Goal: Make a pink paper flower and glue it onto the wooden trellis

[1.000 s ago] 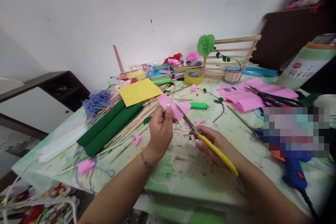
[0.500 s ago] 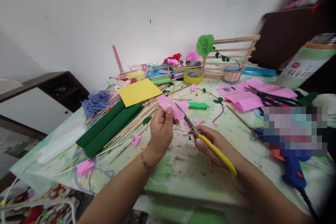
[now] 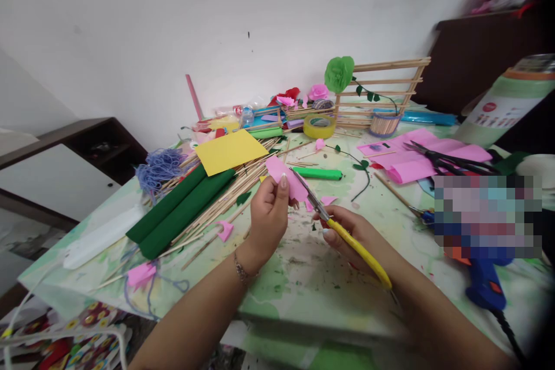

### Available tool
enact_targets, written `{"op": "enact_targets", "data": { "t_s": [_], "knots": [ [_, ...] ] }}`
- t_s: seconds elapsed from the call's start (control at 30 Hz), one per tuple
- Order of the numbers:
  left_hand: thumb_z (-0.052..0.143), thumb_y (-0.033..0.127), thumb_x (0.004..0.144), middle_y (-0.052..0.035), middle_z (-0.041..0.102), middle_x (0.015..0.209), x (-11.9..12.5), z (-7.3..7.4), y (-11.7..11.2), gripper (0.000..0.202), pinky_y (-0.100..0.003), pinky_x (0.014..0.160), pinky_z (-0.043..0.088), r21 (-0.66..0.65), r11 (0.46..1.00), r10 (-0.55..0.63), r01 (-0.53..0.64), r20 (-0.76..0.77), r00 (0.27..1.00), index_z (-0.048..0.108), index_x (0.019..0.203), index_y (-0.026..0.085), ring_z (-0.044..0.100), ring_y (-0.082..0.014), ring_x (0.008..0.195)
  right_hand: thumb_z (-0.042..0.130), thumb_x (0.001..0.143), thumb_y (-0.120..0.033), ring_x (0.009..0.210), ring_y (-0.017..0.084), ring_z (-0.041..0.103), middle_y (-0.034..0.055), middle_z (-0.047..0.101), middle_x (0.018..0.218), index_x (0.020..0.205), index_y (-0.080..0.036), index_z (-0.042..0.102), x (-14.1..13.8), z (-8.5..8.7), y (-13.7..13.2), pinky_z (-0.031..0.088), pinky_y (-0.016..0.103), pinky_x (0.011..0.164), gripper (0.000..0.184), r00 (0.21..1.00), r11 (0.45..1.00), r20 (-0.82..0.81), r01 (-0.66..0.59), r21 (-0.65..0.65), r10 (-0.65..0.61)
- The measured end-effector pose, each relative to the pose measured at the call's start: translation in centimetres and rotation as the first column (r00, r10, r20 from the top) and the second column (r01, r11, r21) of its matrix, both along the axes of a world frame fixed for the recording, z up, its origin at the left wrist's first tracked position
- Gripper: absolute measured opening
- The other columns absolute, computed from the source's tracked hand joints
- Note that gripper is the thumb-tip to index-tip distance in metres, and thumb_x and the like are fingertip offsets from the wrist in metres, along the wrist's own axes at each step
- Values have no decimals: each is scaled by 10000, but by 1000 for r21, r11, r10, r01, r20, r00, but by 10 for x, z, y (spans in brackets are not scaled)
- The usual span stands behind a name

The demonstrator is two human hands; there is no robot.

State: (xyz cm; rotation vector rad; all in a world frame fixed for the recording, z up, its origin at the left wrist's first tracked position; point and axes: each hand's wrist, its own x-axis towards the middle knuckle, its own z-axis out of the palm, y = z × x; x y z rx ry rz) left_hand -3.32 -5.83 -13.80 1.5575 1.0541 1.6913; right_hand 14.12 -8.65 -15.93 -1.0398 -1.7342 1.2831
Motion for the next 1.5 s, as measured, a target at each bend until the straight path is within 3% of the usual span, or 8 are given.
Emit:
{"op": "enact_targets", "data": {
  "t_s": [0.27,0.4,0.57,0.67,0.73,1.07,1.3,1.5],
  "knots": [
    [543,454,916,26,500,593,-3,-2,1,343,-220,523,386,3,1000,4,-4,5,1000,530,699,189,455,-102,547,655,771,-603,563,119,448,-37,473,649,1020,-190,546,-2,5,-2,362,235,483,494,995,997,-69,64,-43,-67],
    [625,493,844,18,471,565,-8,-2,1,371,-220,464,375,-84,977,-195,195,1,981,561,641,188,427,-105,514,562,833,-628,426,92,382,-64,453,562,1038,-186,538,-4,10,-4,327,221,386,488,944,973,-235,226,-54,-233],
    [696,549,744,-6,497,490,-12,8,-2,411,-215,338,292,-453,607,-722,653,30,691,600,578,185,417,-100,394,520,868,-610,398,84,382,-57,496,577,1042,-196,537,0,9,-2,356,224,372,450,876,973,-423,220,-74,-231],
    [690,548,743,-18,519,466,-10,15,-3,412,-224,328,307,-588,363,-880,723,39,474,613,560,187,439,-110,373,622,843,-507,441,85,431,-60,502,606,1075,-197,559,4,6,-1,378,221,401,392,887,984,-426,164,-73,-179],
    [693,537,744,-9,509,460,-9,15,-2,403,-224,329,304,-608,310,-903,730,52,427,612,562,187,424,-103,365,703,797,-394,474,80,468,-52,531,668,1084,-201,570,5,7,-2,390,214,414,370,904,987,-395,150,-64,-163],
    [755,414,739,-34,628,603,-13,8,3,262,-210,451,439,-549,305,-821,778,263,507,644,737,178,574,-118,491,704,741,-304,390,62,438,-67,524,669,1036,-214,547,-1,23,-7,392,212,340,346,851,945,-422,324,-47,-313],
    [755,294,771,-8,653,600,-9,-4,11,212,-194,496,450,-340,562,-691,754,307,654,628,865,152,588,-96,508,691,776,-227,454,65,459,-58,523,672,1050,-223,573,3,16,-3,392,188,368,299,737,839,-524,539,75,-426],
    [749,330,774,2,646,558,-8,-1,13,241,-182,464,444,-345,605,-654,718,300,695,621,797,127,579,-86,469,686,808,-217,476,66,469,-55,540,681,1078,-225,600,6,8,-2,375,185,397,283,751,862,-545,497,96,-372]
  ]
}}
